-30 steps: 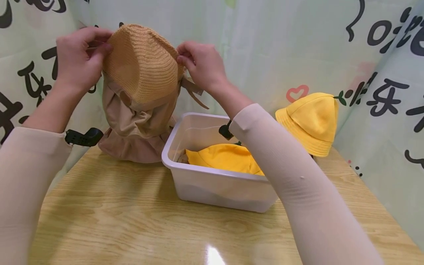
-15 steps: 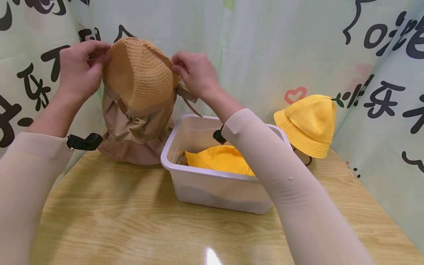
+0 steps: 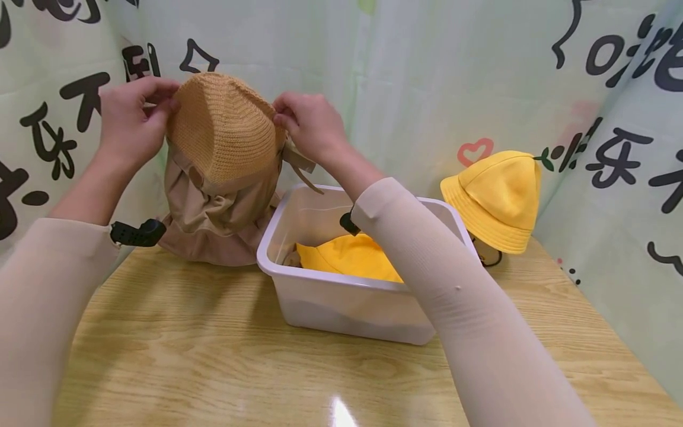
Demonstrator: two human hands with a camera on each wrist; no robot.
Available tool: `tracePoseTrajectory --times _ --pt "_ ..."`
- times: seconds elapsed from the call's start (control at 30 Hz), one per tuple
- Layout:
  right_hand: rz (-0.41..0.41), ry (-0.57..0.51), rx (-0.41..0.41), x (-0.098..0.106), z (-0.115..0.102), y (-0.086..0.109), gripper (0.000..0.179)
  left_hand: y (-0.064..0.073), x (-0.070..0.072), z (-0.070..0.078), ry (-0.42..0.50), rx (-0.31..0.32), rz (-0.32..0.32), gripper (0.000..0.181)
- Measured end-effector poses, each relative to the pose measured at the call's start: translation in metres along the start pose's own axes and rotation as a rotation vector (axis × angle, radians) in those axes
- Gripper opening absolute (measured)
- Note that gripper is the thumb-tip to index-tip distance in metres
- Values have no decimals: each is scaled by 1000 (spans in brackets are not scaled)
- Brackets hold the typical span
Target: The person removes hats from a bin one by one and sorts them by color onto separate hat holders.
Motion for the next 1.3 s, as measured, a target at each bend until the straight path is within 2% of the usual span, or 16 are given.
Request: tracePoseTrajectory --times 0.5,0.67,0.8,0.87,0.93,1.0,1.07,1.17,1.23,1.3 --pt "-58 -30 -41 -14 -2 -2 20 4 -4 -15 -24 46 -26 24" --pt "-57 -24 -60 -18 -3 -4 18 8 -9 -12 -18 24 -24 27" --pt "-50 -19 -75 -21 -5 -6 19 12 -15 2 72 -54 -31 42" --pt "-45 -25 -85 -22 -5 -6 19 13 -20 14 94 -119 -66 56" --pt "-37 -37 -89 -22 -5 -6 18 15 -25 28 51 -210 -112 70" --pt "-33 -63 -91 -23 -5 -6 18 17 -31 40 -48 -282 -174 79" --pt "-25 -126 -72 -22 -7 -4 21 19 -37 45 -153 -336 -220 81" --pt "-25 -248 -19 -21 -13 0 32 21 -43 43 -232 -364 -251 81" --pt "-47 -314 22 -22 -18 3 41 22 -45 39 -238 -358 -250 81" --pt "-91 -319 46 -23 -22 6 50 22 -45 35 -227 -336 -246 80"
Point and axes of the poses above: each hand's wrist, its own y-axis away from the middle knuckle, its own x-axis out of the back of the hand, z = x × y, the point moved 5 cm from there along -y, towards the middle knuckle
